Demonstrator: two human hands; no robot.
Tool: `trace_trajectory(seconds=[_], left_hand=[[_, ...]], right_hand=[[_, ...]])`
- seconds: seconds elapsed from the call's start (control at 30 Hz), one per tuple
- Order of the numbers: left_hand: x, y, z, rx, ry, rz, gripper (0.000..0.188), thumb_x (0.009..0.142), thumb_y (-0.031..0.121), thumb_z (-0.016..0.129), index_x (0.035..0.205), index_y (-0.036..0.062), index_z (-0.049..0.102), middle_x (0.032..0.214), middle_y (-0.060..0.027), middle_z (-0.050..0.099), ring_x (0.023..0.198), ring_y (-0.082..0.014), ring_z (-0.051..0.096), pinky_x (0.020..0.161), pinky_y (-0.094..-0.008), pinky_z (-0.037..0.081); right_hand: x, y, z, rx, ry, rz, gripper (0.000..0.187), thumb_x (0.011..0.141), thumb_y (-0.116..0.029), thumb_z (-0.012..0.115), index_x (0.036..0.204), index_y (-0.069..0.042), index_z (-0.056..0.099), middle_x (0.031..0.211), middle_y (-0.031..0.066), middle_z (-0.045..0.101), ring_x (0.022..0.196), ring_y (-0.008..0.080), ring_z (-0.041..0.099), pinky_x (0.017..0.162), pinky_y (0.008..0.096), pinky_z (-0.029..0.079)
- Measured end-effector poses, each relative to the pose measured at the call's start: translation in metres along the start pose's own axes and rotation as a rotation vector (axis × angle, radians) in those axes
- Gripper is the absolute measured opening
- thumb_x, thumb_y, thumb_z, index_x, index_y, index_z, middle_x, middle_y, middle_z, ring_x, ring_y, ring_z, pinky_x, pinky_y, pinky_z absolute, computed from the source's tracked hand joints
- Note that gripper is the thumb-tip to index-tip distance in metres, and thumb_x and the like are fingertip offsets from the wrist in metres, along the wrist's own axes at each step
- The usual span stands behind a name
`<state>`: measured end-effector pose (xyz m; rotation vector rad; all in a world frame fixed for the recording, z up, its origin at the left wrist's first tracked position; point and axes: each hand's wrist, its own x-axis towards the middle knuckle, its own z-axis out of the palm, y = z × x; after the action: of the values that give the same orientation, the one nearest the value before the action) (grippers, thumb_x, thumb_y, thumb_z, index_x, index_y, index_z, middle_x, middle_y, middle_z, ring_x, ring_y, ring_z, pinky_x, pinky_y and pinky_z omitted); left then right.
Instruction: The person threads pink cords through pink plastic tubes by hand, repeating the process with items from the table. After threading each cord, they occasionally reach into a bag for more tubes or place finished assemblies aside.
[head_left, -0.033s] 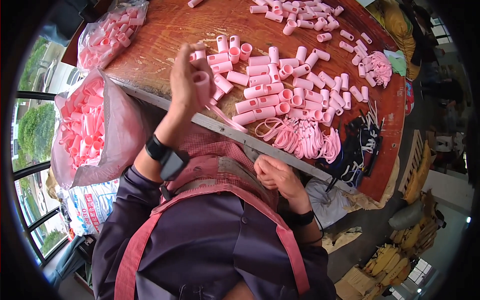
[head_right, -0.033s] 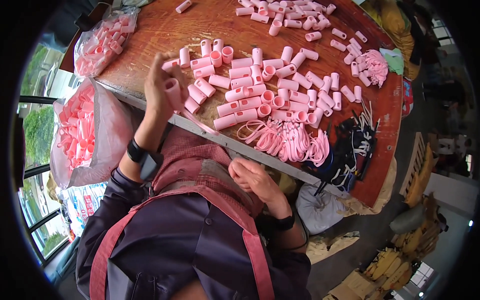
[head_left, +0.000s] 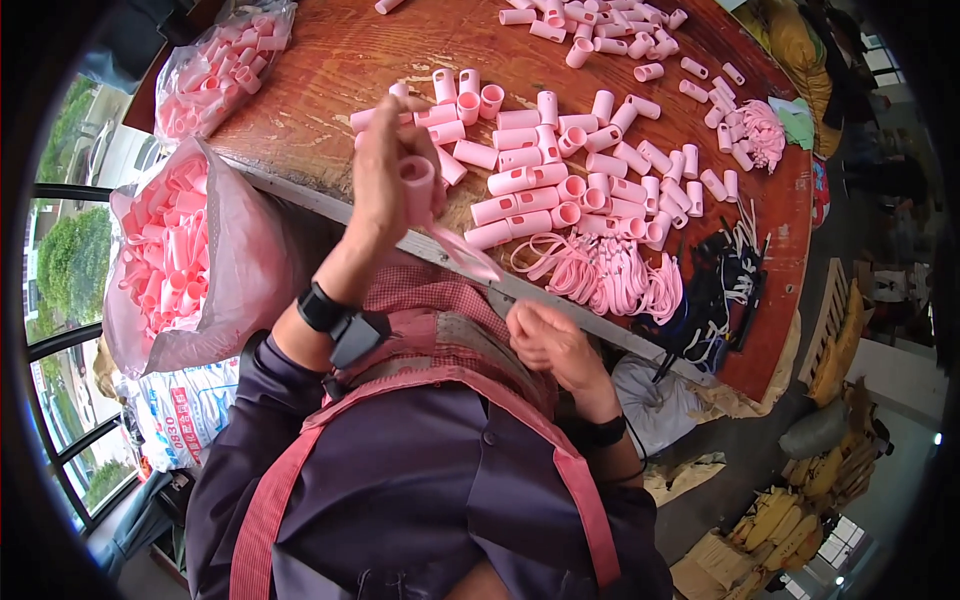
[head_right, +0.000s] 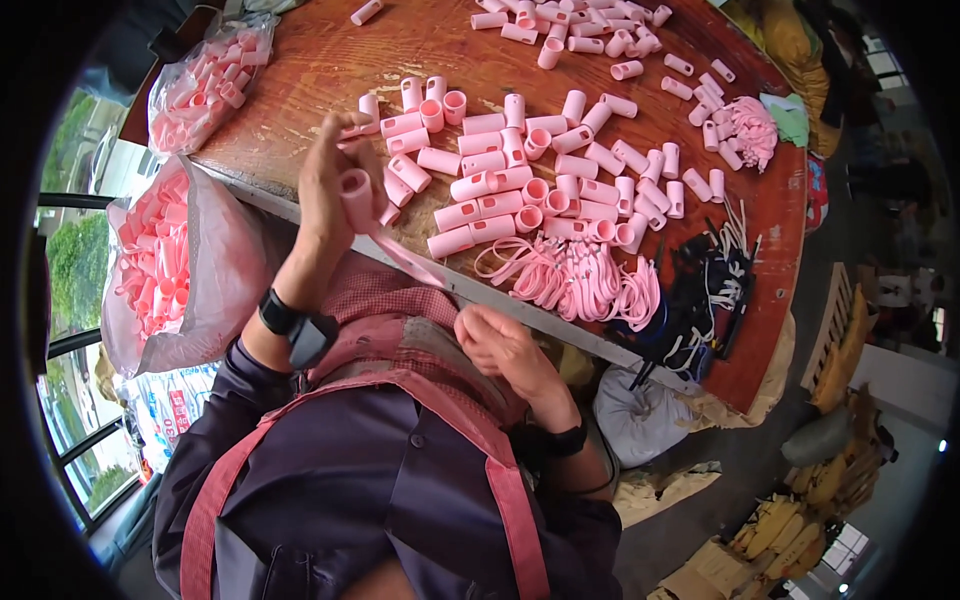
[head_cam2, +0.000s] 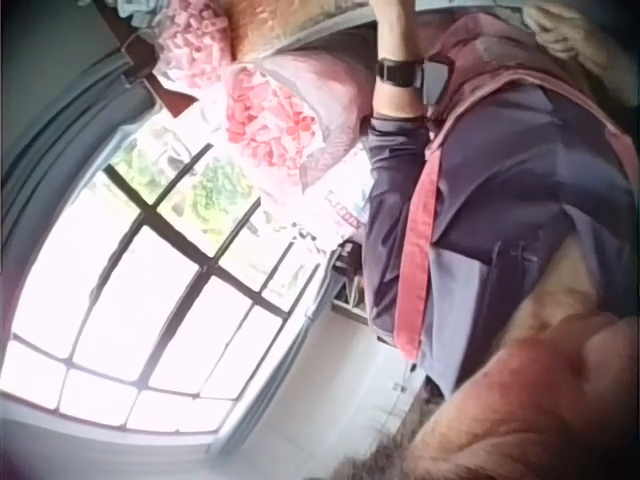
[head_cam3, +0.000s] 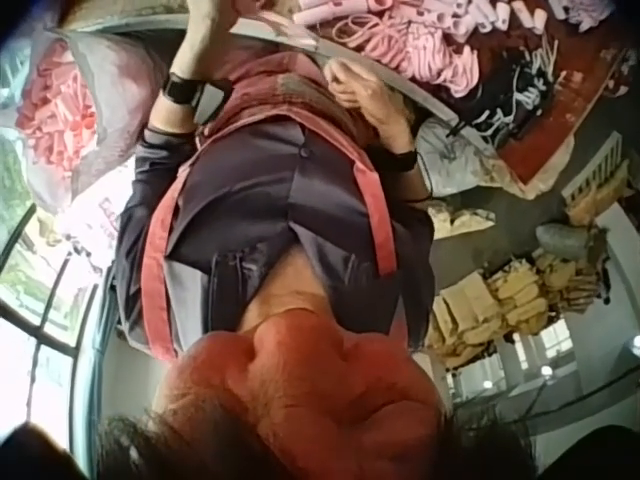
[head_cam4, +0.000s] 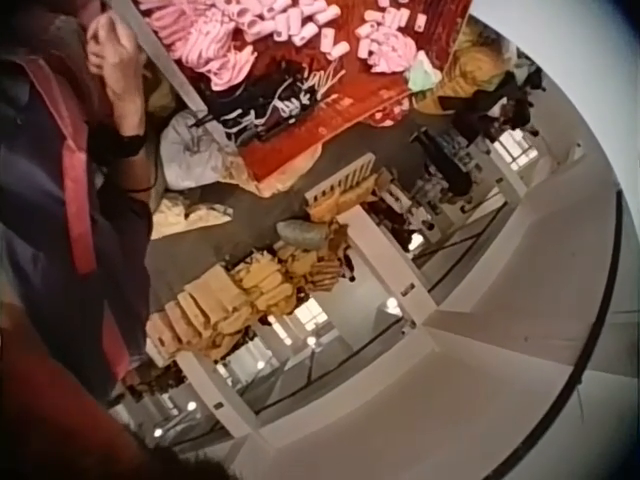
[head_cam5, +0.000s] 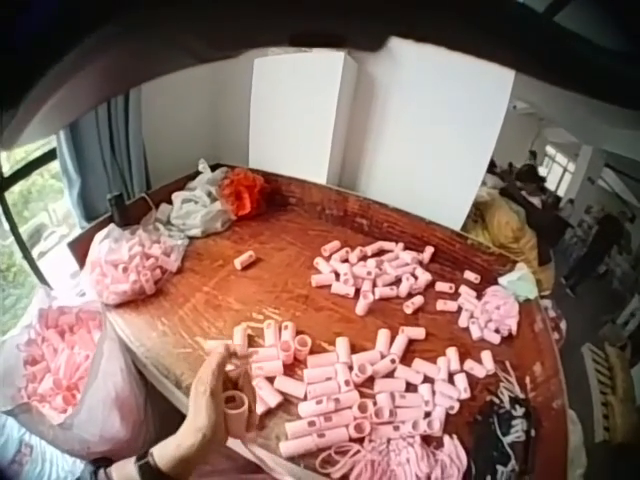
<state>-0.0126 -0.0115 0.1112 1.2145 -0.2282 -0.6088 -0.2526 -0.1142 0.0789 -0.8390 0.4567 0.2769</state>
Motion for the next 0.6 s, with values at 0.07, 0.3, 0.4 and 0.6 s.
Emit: trace_trajectory(seconds=[0.07,0.3,0.4,0.6], left_hand=[[-0.009,0.006,-0.011,0.118,0.059,0.09,0.039,0.099,0.038,0.037,0.109,0.0039,0.053,0.063,0.0001,0.051,0.046,-0.0089,0.044,0.039,-0.0231,0.033],[-0.036,0.125,-0.155,1.336,0.827,0.315,0.03,0.094,0.036,0.053,0.101,0.0084,0.063,0.073,-0.0056,0.056,0.061,-0.0142,0.053,0.058,-0.0309,0.043],[-0.036,0.106,-0.154,2.037,0.841,0.868,0.023,0.089,0.03,0.062,0.101,0.0097,0.063,0.086,-0.0111,0.062,0.077,-0.025,0.059,0.071,-0.038,0.046],[-0.032,-0.047,-0.032,1.344,-0.224,0.627,0.029,0.073,0.02,0.074,0.099,0.011,0.064,0.099,-0.0133,0.054,0.097,-0.0329,0.049,0.086,-0.044,0.041]], right_hand=[[0.005,-0.004,0.002,0.03,0.019,-0.048,0.028,0.103,-0.029,0.04,0.085,-0.007,0.044,0.061,-0.0079,0.027,0.047,0.0008,0.022,0.042,0.0182,0.016],[0.0,-0.006,-0.019,0.113,0.097,-0.175,0.027,0.103,-0.027,0.039,0.086,-0.007,0.046,0.062,-0.0067,0.028,0.047,0.002,0.023,0.042,0.018,0.019],[0.009,0.002,-0.017,0.182,0.14,-0.195,0.026,0.103,-0.026,0.04,0.088,-0.006,0.047,0.062,-0.0064,0.029,0.048,0.0021,0.024,0.042,0.0179,0.02],[0.012,0.011,-0.006,0.225,0.143,-0.21,0.025,0.103,-0.026,0.04,0.091,-0.005,0.048,0.064,-0.0057,0.03,0.049,0.0023,0.025,0.043,0.0177,0.022]])
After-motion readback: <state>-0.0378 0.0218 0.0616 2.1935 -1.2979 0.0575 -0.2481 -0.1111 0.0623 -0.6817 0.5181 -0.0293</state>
